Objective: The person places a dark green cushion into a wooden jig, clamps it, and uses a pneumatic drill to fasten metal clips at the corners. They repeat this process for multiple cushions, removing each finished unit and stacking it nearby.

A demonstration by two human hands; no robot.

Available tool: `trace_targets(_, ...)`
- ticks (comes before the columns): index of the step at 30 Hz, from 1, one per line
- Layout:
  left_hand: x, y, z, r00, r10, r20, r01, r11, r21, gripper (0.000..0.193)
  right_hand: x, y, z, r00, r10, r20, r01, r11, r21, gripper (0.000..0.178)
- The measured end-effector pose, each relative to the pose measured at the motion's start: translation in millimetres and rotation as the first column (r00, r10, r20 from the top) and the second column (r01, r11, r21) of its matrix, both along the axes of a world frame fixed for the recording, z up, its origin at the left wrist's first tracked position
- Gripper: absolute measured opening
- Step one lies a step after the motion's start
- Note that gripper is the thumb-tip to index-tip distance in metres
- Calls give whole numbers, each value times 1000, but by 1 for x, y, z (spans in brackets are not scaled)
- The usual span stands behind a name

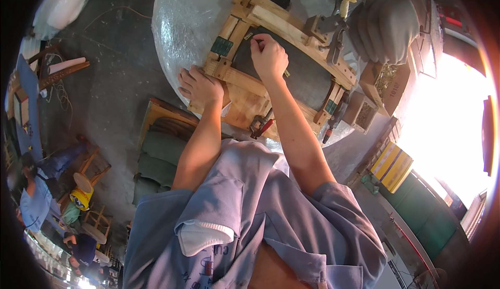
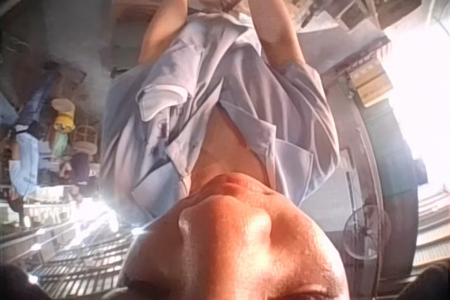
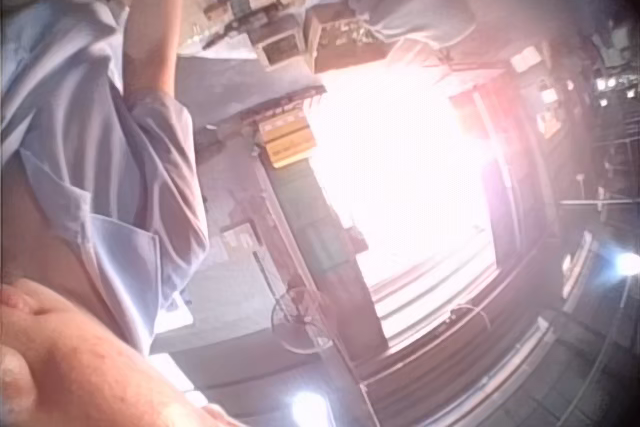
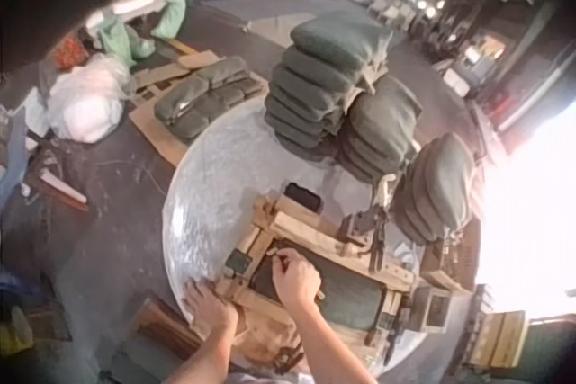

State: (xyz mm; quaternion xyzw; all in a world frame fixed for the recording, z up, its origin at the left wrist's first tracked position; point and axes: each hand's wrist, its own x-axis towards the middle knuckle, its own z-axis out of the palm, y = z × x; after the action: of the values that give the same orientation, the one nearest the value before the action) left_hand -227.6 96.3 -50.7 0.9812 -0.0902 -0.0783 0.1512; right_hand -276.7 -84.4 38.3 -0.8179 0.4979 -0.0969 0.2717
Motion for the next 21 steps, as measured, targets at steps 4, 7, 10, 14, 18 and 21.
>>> trace_targets(4, 0, 0, -1, 1000, 5, 7, -5, 1000, 2, 48, -2, 2, -5, 997, -60, 48, 61, 998, -15, 24)
trace_targets(7, -1, 0, -4, 1000, 11, 13, -11, 1000, 4, 47, 1, 6, -1, 999, -42, 11, 42, 999, -15, 24)
trace_targets(10, 0, 0, -4, 1000, 7, 22, -7, 1000, 9, 46, 10, 7, 9, 997, -18, -69, 18, 1000, -2, 23)
trace_targets(14, -2, -1, -3, 999, 4, 37, -5, 1000, 14, 46, 24, -1, 6, 977, -98, -189, 101, 995, 5, 29)
trace_targets(18, -2, -1, -2, 1000, -4, 19, 4, 1000, 26, 45, 23, -1, 2, 970, -152, -191, 154, 988, 1, 31)
trace_targets(21, -1, -1, -1, 1000, -12, 16, 11, 999, 48, 44, 0, 1, 17, 993, -114, 33, 106, 977, 182, 27)
